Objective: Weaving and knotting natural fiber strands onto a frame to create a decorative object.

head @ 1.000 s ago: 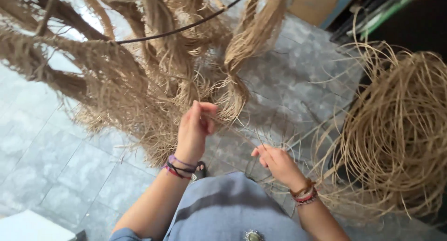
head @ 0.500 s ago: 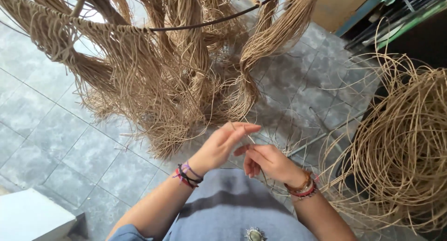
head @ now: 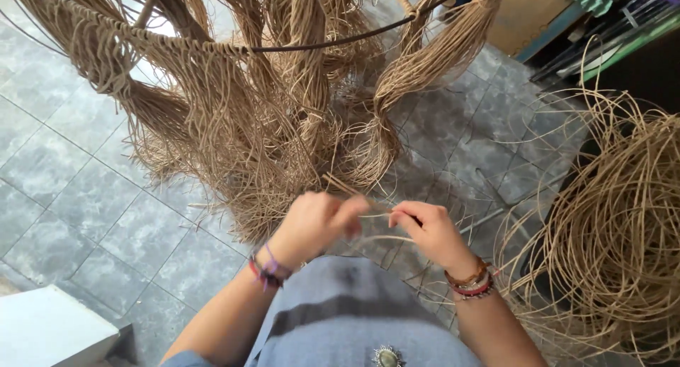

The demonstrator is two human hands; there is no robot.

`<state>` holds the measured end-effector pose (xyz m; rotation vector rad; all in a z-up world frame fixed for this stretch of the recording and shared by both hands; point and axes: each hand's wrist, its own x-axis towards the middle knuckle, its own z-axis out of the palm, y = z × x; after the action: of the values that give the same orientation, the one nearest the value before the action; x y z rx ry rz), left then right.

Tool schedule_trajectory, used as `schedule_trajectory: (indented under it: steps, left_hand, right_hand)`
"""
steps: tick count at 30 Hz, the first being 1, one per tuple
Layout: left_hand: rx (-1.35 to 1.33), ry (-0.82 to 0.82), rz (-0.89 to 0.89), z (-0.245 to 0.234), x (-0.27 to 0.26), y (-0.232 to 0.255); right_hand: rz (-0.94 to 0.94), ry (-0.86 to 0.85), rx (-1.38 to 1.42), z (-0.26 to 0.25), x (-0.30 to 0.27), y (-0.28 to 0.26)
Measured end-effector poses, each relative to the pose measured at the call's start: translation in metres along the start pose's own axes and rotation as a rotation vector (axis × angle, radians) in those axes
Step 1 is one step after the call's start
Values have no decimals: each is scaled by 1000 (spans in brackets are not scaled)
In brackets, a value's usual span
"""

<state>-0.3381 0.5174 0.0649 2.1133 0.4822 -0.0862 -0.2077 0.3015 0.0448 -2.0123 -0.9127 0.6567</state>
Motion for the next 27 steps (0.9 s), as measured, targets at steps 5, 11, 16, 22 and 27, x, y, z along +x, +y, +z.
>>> schedule_trajectory:
  steps: [5,11,16,22,27]
  left_hand:
    - [508,277,822,-10,-23,59]
    - [368,66,521,-25,-22,20]
    - [723,261,199,-73,-33,-70]
    - [583,115,404,-53,-31,12]
    - [431,132,431,-39,-36,-33]
  right_hand:
    - [-26,-94,-216,16,7,12]
    - [-158,-35,-90,-19,11,-52]
    - [-28,29,-212,-57,3,-31]
    - [-248,-95,-296,-1,21,-71]
    - [-278,-89,-330,-7,33,-74]
